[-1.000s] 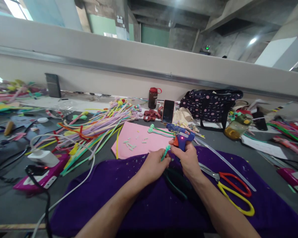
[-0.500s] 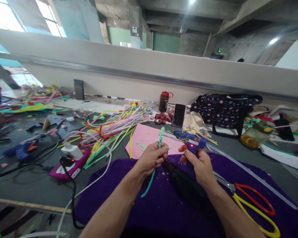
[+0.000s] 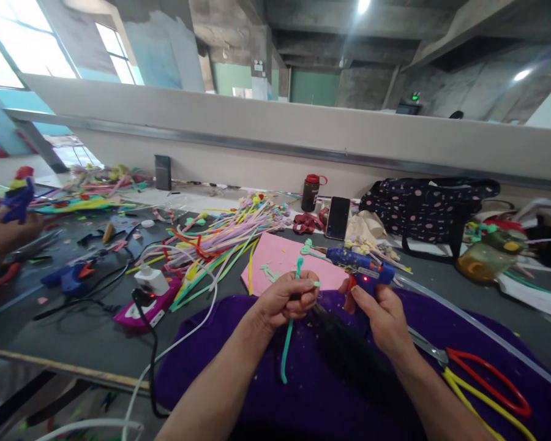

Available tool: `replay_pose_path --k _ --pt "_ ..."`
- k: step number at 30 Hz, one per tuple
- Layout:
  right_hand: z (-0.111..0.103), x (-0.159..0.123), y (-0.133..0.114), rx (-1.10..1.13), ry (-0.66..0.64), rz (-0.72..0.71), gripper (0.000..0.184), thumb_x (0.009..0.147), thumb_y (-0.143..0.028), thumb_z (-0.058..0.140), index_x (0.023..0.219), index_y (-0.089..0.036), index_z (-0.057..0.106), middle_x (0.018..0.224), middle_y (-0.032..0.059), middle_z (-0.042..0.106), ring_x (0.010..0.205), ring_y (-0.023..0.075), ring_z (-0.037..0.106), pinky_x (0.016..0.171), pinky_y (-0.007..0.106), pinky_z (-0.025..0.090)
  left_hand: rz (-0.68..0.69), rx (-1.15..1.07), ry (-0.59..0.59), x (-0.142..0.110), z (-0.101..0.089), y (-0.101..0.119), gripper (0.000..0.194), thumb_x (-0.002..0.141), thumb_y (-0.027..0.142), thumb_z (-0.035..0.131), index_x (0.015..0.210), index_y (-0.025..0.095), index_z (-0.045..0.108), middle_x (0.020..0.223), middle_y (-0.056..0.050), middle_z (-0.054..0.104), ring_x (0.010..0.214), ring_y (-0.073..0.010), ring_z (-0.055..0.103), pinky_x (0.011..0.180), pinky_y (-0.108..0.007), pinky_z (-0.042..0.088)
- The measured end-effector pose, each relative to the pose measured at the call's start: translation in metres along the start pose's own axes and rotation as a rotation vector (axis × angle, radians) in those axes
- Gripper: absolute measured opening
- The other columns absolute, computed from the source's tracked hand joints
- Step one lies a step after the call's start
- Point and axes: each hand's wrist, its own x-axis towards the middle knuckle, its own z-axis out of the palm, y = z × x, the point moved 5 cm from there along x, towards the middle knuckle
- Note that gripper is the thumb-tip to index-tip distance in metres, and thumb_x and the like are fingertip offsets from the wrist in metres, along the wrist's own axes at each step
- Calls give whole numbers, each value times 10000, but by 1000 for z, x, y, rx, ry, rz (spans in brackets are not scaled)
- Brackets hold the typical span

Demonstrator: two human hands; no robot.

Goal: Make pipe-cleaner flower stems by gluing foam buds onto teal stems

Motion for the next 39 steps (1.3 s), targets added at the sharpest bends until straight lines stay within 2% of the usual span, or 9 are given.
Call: replay_pose_path --k 2,6,9,12,17,21,28,32,39 --pt "0 -2 -4 -85 -16 -28 234 810 -351 524 825 -141 625 582 8 576 571 152 535 569 269 415 4 7 16 0 -2 1 129 766 227 529 707 140 454 525 60 414 318 11 129 269 -105 90" --pt "2 -6 -8 -223 -59 -68 261 813 -363 508 732 -151 638 619 32 608 623 178 557 614 284 414 5 12 46 0 -6 2 140 753 226 546 697 144 447 515 61 419 318 9 144 269 -99 108" --pt "2 -8 -8 -339 -82 -93 291 811 -365 506 626 -170 617 647 35 625 638 180 562 621 280 403 -2 29 46 0 -6 2 170 746 233 561 678 149 431 510 62 427 311 10 153 265 -97 112" --pt "2 -8 -6 -402 -88 -107 300 812 -372 501 611 -179 613 637 26 624 625 176 563 620 278 400 -5 39 32 0 -6 2 171 745 230 560 672 148 429 516 57 437 304 12 156 262 -102 105" --pt "2 -9 -5 -405 -99 -102 287 814 -388 492 667 -181 624 608 20 612 619 181 565 623 283 407 -12 56 39 -2 -7 1 176 716 245 586 687 143 446 510 58 450 293 18 164 266 -103 111" --pt "3 -10 -7 -418 -109 -101 312 817 -397 486 624 -182 605 585 21 596 644 192 570 640 290 408 -6 56 52 -2 -7 1 174 709 245 590 692 146 449 500 60 450 291 17 160 266 -108 99" --pt "3 -10 -8 -387 -103 -107 301 814 -386 490 619 -186 602 603 27 600 655 196 569 641 292 412 5 155 232 -2 -10 4 185 691 258 613 760 153 478 491 60 483 286 5 217 280 -120 91" --pt "2 -9 -6 -411 -89 -112 332 807 -389 498 558 -183 575 632 35 619 640 189 565 629 287 406 0 170 215 -3 -7 4 175 687 259 611 733 145 487 474 61 473 282 4 227 280 -124 94" --pt "3 -11 -5 -425 -108 -114 325 817 -384 487 578 -184 578 660 30 642 618 178 563 598 273 389 0 187 151 -2 -3 3 164 695 248 591 651 131 486 449 55 461 273 3 241 274 -127 108"
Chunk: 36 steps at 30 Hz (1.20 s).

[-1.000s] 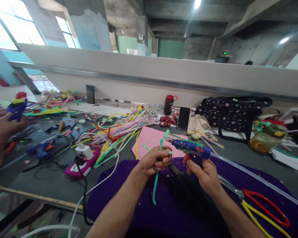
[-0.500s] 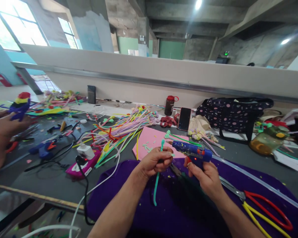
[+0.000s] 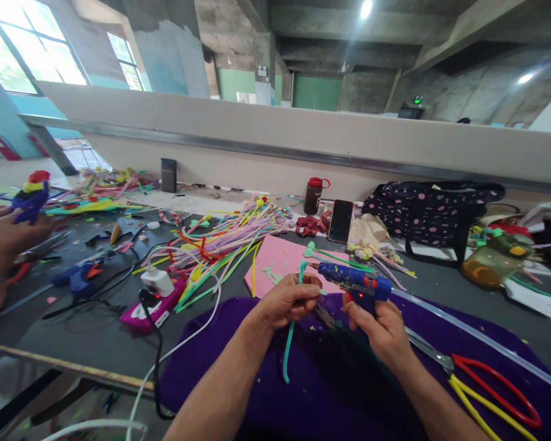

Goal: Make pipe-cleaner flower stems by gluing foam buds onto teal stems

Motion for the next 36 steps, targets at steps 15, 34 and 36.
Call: replay_pose_path --k 15,34,36 --pt "1 -2 -1 -89 -28 -49 292 825 -367 477 625 -186 589 616 2 593 550 143 512 550 248 363 19 -8 0 0 -1 1 175 693 229 592 620 130 467 451 56 462 268 9 225 266 -127 91" --pt "2 -1 -2 -65 -47 -60 248 831 -332 491 674 -173 597 684 8 596 621 143 522 604 238 369 0 15 4 0 -2 -1 166 690 226 588 611 130 478 451 57 462 263 8 239 268 -131 98" --pt "2 -1 -3 -76 -47 -62 258 826 -332 497 644 -174 591 715 14 612 639 145 529 619 241 372 5 18 6 0 -2 -1 186 689 231 587 588 128 471 447 56 455 264 9 237 269 -133 98"
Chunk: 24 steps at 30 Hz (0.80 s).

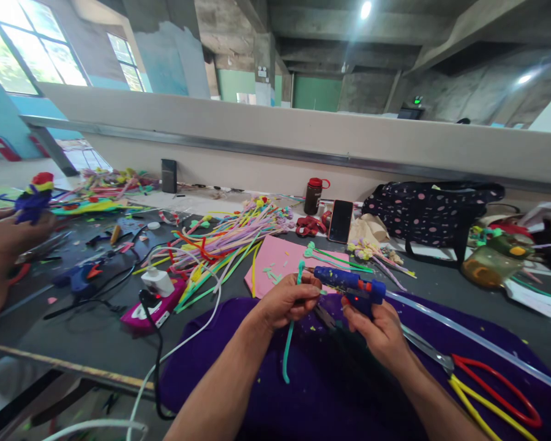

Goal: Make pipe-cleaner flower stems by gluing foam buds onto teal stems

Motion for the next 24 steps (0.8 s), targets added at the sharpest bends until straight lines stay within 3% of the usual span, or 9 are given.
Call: replay_pose_path --k 11,24 --pt "-1 0 1 24 20 9 215 827 -331 500 737 -173 612 704 13 606 640 148 536 612 240 385 -24 32 30 -1 1 0 172 673 250 601 626 135 481 447 61 460 268 8 232 276 -134 82" --pt "-1 2 -1 -1 17 -8 239 825 -313 497 663 -169 599 690 9 606 621 138 528 605 232 378 -15 15 14 0 1 0 156 679 228 593 628 130 482 449 55 468 263 8 234 268 -130 95"
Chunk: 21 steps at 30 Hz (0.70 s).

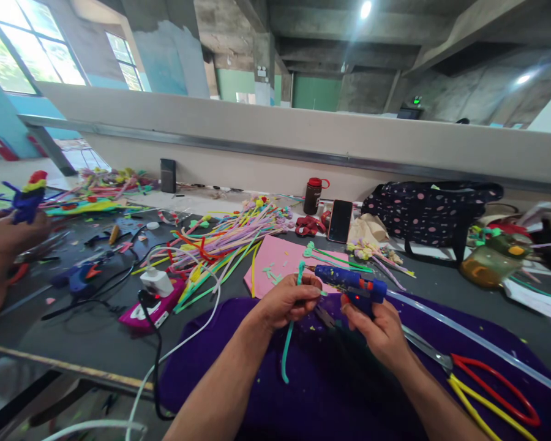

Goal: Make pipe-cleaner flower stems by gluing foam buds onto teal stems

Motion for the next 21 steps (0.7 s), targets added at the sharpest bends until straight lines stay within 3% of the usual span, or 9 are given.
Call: replay_pose_path --k 5,12,21 --pt "-1 -1 -1 10 -6 -4 249 816 -319 502 645 -170 606 725 21 622 661 152 543 631 242 388 -9 -7 -2 0 -1 -1 172 675 232 597 618 133 470 447 56 461 264 8 227 272 -130 89" --pt "-7 7 9 198 109 172 257 810 -368 504 713 -150 602 584 10 567 563 144 520 566 250 402 -3 -43 3 -1 -2 -1 157 712 257 591 696 144 482 473 58 469 284 5 222 286 -132 85" --pt "4 30 68 329 -7 445 240 694 -371 601 743 -144 541 540 -27 543 452 115 495 431 221 388 12 -74 -4 -3 0 4 141 725 241 586 728 137 491 486 61 470 292 13 196 294 -132 67"
